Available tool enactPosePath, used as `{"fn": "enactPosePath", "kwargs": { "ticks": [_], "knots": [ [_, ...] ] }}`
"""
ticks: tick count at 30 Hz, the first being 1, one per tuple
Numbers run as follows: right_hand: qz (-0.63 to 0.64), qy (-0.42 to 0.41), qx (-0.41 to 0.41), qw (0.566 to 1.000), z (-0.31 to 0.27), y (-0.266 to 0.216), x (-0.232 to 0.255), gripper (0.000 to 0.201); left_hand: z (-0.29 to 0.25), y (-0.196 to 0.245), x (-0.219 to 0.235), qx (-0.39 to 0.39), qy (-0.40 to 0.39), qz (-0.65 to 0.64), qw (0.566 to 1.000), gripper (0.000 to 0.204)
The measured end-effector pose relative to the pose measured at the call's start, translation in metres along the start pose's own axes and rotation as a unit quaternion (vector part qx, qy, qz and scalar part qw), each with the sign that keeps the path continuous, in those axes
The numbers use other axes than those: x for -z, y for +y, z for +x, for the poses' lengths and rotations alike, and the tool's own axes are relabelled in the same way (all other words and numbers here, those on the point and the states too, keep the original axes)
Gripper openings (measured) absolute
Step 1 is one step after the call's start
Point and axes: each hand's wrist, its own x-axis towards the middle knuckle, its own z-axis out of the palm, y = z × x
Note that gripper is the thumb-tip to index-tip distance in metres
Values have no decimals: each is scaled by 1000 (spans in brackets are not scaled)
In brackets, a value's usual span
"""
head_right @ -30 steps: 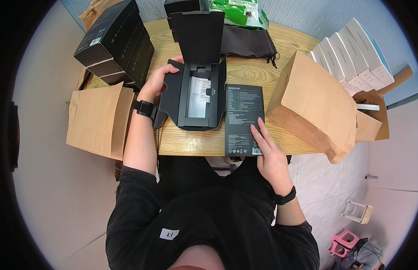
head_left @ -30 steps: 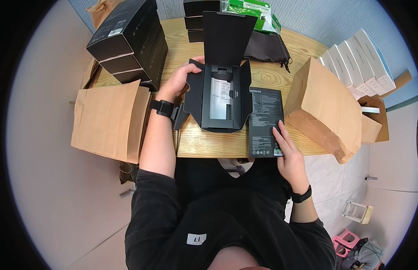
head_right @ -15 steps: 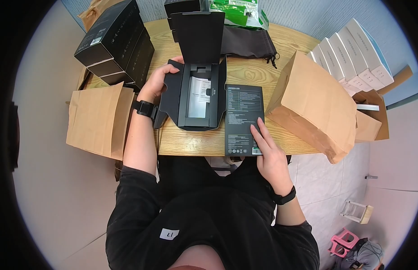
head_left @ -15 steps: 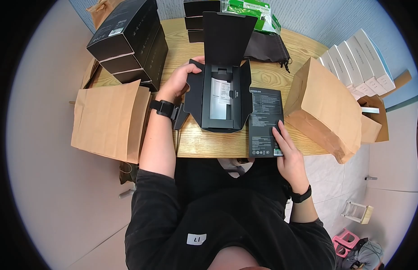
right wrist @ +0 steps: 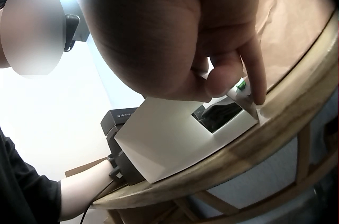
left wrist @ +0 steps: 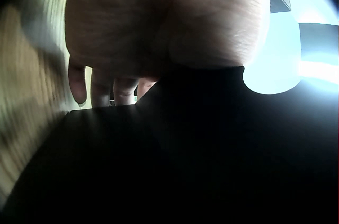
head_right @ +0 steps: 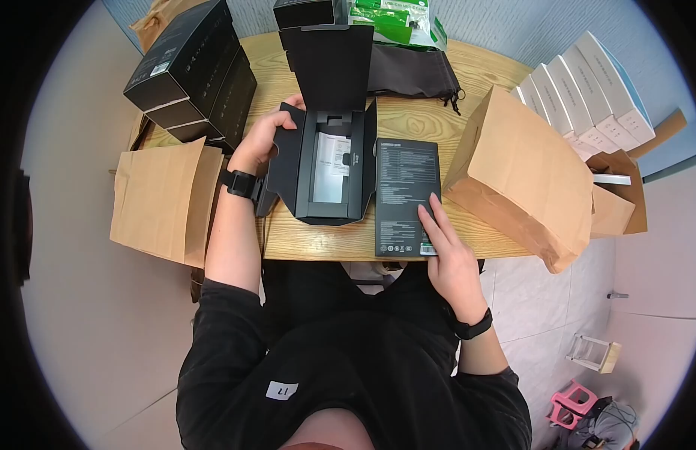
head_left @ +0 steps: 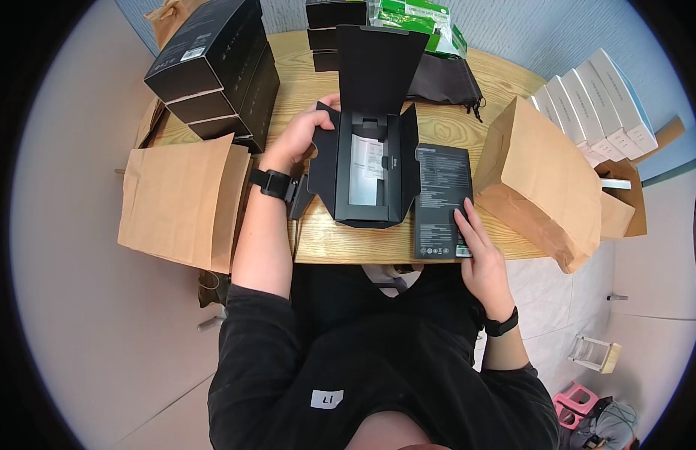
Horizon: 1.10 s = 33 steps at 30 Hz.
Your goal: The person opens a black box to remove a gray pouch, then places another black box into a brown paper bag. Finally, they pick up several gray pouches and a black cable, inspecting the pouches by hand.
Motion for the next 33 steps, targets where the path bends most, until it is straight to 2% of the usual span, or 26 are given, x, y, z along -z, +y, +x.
{"fn": "enactPosePath", "kwargs": {
  "ticks": [2,6,8,9,11,12,14,16,18,19,21,25,27,31,33],
  "knots": [
    [-3,15,-13,1000,1,3,-1,67,5,-5,3,-21,-27,-7,999,63],
    [-8,13,-33,999,3,4,1,66,6,-7,4,-23,-24,31,999,61],
    [8,8,-5,1000,2,13,0,66,6,-9,-3,-35,-8,-27,999,46],
    [9,7,-4,1000,3,11,1,66,8,-11,-6,-35,-6,-27,999,46],
    [25,-34,-7,999,4,4,9,68,16,-21,-6,-94,-2,-9,996,43],
    [24,-35,-7,999,5,2,10,68,23,-27,1,-117,-46,24,992,54],
    [36,-49,-62,996,7,0,12,71,32,-40,2,-110,-29,15,993,58],
    [23,-40,-56,997,8,3,9,71,35,-45,0,-104,-12,6,994,64],
    [10,-32,-48,998,9,3,9,71,22,-36,-10,-79,-59,-43,994,72],
    [14,-38,-59,997,10,0,9,71,16,-29,-14,-80,-59,-43,994,72],
    [19,-44,-68,997,11,-7,13,71,8,-18,-20,-32,-61,-107,992,68],
    [15,7,-5,1000,9,-21,30,67,10,-18,-15,-37,-78,-93,992,61],
    [15,24,13,1000,8,-19,31,66,8,-15,-20,-17,-29,-78,996,55],
    [-27,42,79,996,18,-20,18,66,23,-30,-6,-16,-64,-31,997,51],
    [-23,41,101,994,26,-26,9,67,17,-24,-16,-55,-43,33,997,49]
  ]
}}
